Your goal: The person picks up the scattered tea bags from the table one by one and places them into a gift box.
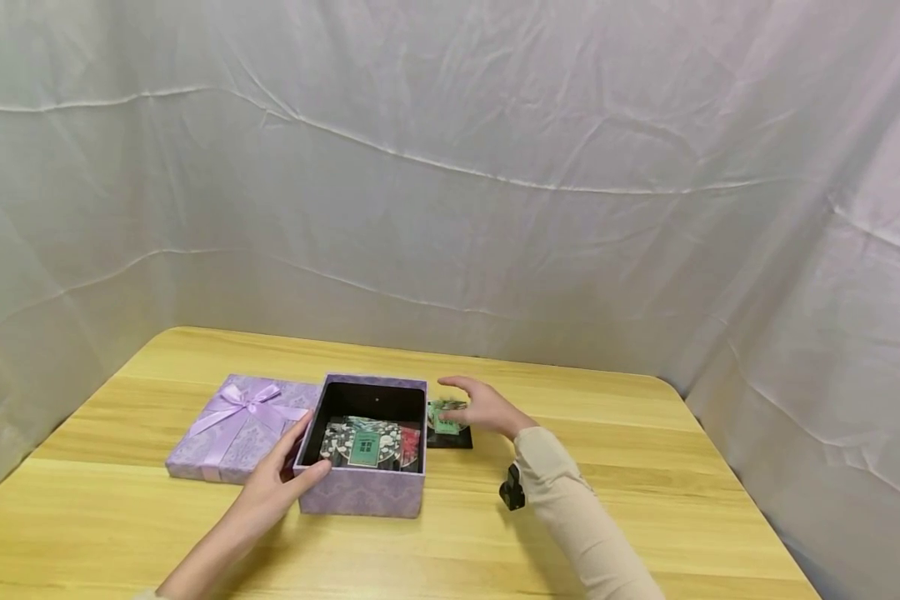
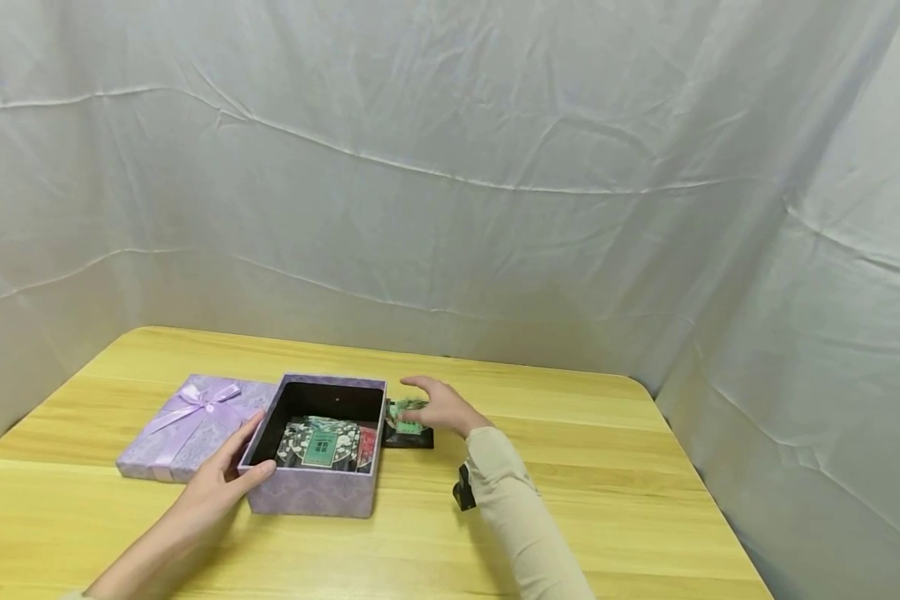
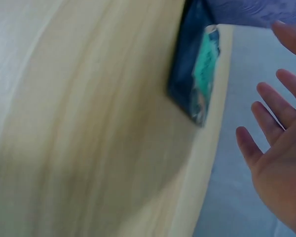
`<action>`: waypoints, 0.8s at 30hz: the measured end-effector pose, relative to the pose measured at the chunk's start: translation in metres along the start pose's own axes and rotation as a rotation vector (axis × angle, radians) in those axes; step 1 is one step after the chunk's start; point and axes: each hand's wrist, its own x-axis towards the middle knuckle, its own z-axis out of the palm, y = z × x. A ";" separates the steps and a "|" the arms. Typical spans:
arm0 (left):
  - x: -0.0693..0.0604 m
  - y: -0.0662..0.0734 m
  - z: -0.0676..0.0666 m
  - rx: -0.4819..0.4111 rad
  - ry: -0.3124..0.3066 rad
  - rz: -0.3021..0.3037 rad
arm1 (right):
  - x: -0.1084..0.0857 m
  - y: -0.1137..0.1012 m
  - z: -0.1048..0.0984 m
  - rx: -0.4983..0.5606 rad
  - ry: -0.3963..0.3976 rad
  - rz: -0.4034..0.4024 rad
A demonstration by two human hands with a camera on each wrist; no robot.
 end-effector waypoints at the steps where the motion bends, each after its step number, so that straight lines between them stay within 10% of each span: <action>1: 0.000 0.000 0.000 0.001 0.001 -0.001 | 0.001 0.003 0.001 -0.007 -0.009 0.008; 24: 0.000 -0.004 0.000 -0.007 -0.002 0.017 | 0.000 0.028 0.013 -0.008 -0.136 0.100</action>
